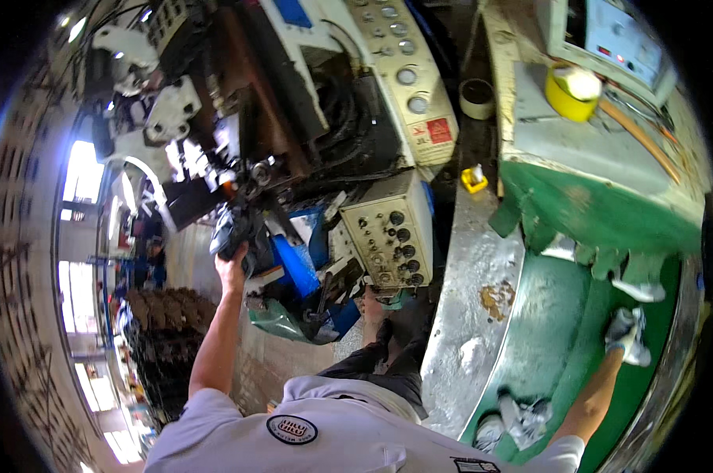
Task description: The person places a shoe upper onto a lasting machine, operates the machine to shape the toe and heel, and then removes the shaped shoe and places it onto a conveyor belt.
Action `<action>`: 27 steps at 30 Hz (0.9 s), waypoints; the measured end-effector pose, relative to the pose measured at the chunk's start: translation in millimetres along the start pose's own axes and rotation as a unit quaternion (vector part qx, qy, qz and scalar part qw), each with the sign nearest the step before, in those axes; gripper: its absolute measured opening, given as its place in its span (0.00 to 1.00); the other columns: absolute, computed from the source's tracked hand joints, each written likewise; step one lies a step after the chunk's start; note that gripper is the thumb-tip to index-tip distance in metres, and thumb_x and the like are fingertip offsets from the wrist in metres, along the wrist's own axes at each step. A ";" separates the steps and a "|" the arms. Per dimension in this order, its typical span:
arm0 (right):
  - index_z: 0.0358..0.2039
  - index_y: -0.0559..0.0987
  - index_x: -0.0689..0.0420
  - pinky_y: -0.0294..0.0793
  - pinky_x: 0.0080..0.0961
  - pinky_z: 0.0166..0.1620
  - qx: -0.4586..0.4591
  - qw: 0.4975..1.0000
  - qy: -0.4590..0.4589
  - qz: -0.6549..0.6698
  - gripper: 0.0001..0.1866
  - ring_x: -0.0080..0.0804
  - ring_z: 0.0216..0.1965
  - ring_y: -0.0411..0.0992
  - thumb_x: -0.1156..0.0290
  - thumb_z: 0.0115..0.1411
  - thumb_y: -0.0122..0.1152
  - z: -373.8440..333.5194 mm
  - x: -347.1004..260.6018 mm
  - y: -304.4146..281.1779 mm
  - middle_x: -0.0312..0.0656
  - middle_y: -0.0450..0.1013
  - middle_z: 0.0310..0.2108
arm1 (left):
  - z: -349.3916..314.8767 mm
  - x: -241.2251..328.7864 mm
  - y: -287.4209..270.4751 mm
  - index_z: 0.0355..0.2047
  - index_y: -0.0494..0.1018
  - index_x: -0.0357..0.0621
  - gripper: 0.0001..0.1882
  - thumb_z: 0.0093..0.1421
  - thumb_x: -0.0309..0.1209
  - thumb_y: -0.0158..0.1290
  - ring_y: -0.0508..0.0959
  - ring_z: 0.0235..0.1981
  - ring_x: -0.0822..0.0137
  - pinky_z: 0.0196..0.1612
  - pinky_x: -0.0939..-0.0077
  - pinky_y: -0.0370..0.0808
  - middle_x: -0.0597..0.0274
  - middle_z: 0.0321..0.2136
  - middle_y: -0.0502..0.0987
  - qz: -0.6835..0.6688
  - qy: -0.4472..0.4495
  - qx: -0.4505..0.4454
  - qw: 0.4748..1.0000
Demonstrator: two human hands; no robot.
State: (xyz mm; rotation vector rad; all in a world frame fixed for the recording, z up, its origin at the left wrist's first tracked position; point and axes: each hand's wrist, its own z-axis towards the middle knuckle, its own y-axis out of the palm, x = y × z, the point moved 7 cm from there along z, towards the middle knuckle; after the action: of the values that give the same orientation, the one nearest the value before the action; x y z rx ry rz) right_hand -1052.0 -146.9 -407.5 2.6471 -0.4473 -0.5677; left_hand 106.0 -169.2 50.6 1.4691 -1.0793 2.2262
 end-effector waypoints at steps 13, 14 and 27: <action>0.69 0.64 0.50 0.58 0.41 0.68 -0.492 0.845 0.093 -0.189 0.37 0.40 0.63 0.64 0.46 0.65 0.59 -345.1 193.9 -54.4 0.40 0.66 0.65 | -12.5 9.0 -7.4 0.54 0.73 0.34 0.30 0.53 0.29 0.70 0.77 0.49 0.64 0.56 0.70 0.71 0.56 0.49 0.79 -0.008 -0.013 -0.007 1.000; 0.68 0.65 0.50 0.62 0.41 0.66 -0.472 0.859 0.108 -0.166 0.37 0.40 0.61 0.66 0.47 0.64 0.60 -395.0 234.2 -58.6 0.40 0.67 0.65 | -12.9 4.2 -13.2 0.54 0.72 0.33 0.31 0.53 0.30 0.70 0.77 0.49 0.64 0.56 0.70 0.71 0.56 0.49 0.79 -0.021 -0.014 -0.017 1.000; 0.62 0.68 0.58 0.74 0.31 0.51 -0.479 0.740 0.235 -0.409 0.24 0.32 0.46 0.74 0.62 0.69 0.51 -714.7 556.1 15.8 0.41 0.74 0.50 | 17.9 -7.0 -26.6 0.50 0.76 0.35 0.27 0.52 0.34 0.69 0.83 0.40 0.60 0.46 0.68 0.78 0.54 0.39 0.83 -0.026 0.044 -0.097 0.994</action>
State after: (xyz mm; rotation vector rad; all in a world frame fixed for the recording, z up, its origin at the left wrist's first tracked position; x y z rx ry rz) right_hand -254.2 -152.6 21.3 1.6983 0.9742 -0.2017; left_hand 136.6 -162.2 59.9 1.2923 -1.1780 2.0653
